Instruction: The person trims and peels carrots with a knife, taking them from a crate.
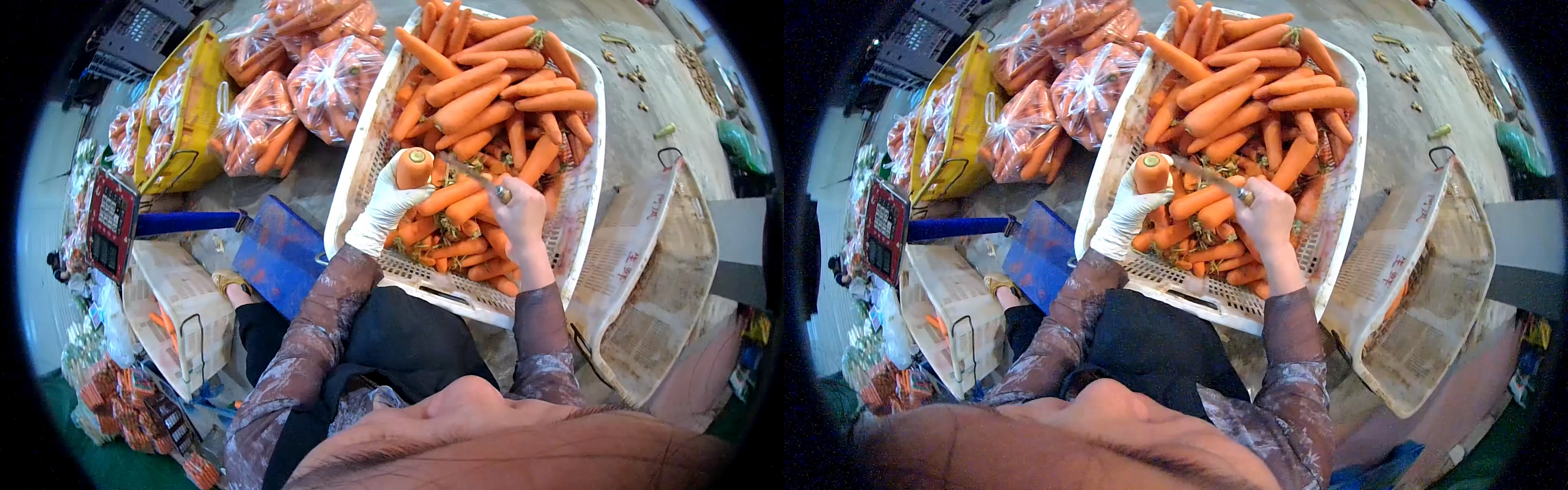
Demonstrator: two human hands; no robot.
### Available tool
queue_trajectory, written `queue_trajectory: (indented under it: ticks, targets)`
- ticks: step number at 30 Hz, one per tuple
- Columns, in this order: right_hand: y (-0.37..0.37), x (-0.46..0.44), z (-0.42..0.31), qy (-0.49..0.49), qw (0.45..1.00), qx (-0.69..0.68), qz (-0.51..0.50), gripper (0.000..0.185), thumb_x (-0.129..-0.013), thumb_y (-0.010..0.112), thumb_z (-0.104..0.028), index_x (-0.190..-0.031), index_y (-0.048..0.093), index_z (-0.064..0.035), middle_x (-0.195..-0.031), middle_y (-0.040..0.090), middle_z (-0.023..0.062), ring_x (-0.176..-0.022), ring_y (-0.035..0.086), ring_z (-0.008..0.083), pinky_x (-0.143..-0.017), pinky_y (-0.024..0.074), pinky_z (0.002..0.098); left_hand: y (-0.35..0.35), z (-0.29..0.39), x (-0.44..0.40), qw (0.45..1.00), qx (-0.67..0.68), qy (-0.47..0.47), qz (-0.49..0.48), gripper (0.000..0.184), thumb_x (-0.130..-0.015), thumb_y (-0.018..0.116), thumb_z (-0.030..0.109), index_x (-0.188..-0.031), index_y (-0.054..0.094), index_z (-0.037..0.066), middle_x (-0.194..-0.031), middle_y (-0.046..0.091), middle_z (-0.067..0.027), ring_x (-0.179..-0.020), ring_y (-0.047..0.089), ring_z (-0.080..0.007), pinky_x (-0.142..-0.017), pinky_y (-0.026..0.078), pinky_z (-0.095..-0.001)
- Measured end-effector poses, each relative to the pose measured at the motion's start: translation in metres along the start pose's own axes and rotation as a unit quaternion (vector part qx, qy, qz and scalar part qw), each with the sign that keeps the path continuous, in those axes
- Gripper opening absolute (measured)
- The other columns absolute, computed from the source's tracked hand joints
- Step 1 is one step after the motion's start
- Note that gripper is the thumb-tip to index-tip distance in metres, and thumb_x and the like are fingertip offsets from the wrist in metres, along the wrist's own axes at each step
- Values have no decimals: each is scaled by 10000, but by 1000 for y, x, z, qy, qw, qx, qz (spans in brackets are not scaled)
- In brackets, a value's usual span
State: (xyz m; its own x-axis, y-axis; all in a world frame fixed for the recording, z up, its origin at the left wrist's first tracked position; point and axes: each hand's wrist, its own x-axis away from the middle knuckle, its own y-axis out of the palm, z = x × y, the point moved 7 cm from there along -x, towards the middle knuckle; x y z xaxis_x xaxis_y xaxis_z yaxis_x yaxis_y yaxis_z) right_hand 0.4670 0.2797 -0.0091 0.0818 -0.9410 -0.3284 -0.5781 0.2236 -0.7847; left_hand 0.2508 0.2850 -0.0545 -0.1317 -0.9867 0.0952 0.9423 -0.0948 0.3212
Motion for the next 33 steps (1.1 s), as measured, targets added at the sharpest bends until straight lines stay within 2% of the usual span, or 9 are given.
queue_trajectory:
  ticks: [5,8,16,19,21,22,25,29,33]
  targets:
    - [-13,-2,21,93,995,14,23,223,-765,674,-257,-678,590,-69,-658,592,141,-620,591,348,-551,458,433,8,-30,-3,997,-47,-61,-17,515,-659,762,67,-1138,574,59,-1017,626,-60,-950,602,-178,-804,498,-299]
    - [-16,-2,22,101,994,14,38,231,-765,674,-269,-678,596,-70,-661,597,144,-637,603,346,-572,474,433,21,-21,-3,833,-548,75,-14,305,-634,723,172,-890,629,38,-925,624,-195,-881,597,-364,-780,485,-400]
    - [1,-5,33,109,993,50,5,283,-774,654,-335,-673,600,-75,-659,614,148,-650,618,347,-597,489,447,38,-76,-21,774,-627,24,-91,353,-659,686,137,-984,560,82,-884,638,-192,-894,601,-377,-761,489,-434]
    - [2,-5,42,114,992,58,8,287,-784,642,-350,-686,617,-81,-672,626,151,-663,626,346,-612,497,446,18,-69,-29,800,-589,-102,-48,455,-644,763,187,-1037,553,95,-995,638,-189,-958,615,-332,-790,499,-390]
    - [1,-4,50,123,991,54,10,289,-788,638,-357,-694,625,-84,-681,633,153,-670,630,347,-620,502,444,1,-72,-31,955,-273,-100,-60,511,-656,774,187,-1100,555,56,-1023,637,-141,-941,624,-284,-792,508,-384]
    - [-1,-4,53,129,990,51,15,290,-791,635,-363,-705,633,-86,-685,636,155,-675,632,347,-624,504,444,-1,-75,-15,962,-44,-249,-100,524,-716,730,168,-1176,531,16,-1070,613,-121,-964,607,-246,-814,506,-371]
    - [-5,-6,54,144,988,46,19,296,-794,631,-377,-725,646,-90,-693,640,158,-686,635,348,-633,506,447,15,-11,23,938,231,-258,10,511,-799,646,207,-1220,488,-35,-1082,613,-156,-1005,597,-258,-885,484,-368]
    - [-6,-7,44,146,987,69,-9,295,-799,625,-392,-765,670,-102,-712,649,155,-704,639,347,-648,507,454,-20,30,54,983,181,-13,-28,637,-788,648,290,-1275,434,-62,-1159,589,-206,-1037,588,-310,-960,433,-407]
    - [2,-5,38,129,990,43,-42,296,-799,623,-398,-807,681,-108,-740,658,150,-730,645,340,-667,513,449,-112,28,126,971,184,-67,136,621,-803,642,321,-1251,457,-67,-1201,559,-222,-1058,584,-311,-944,452,-415]
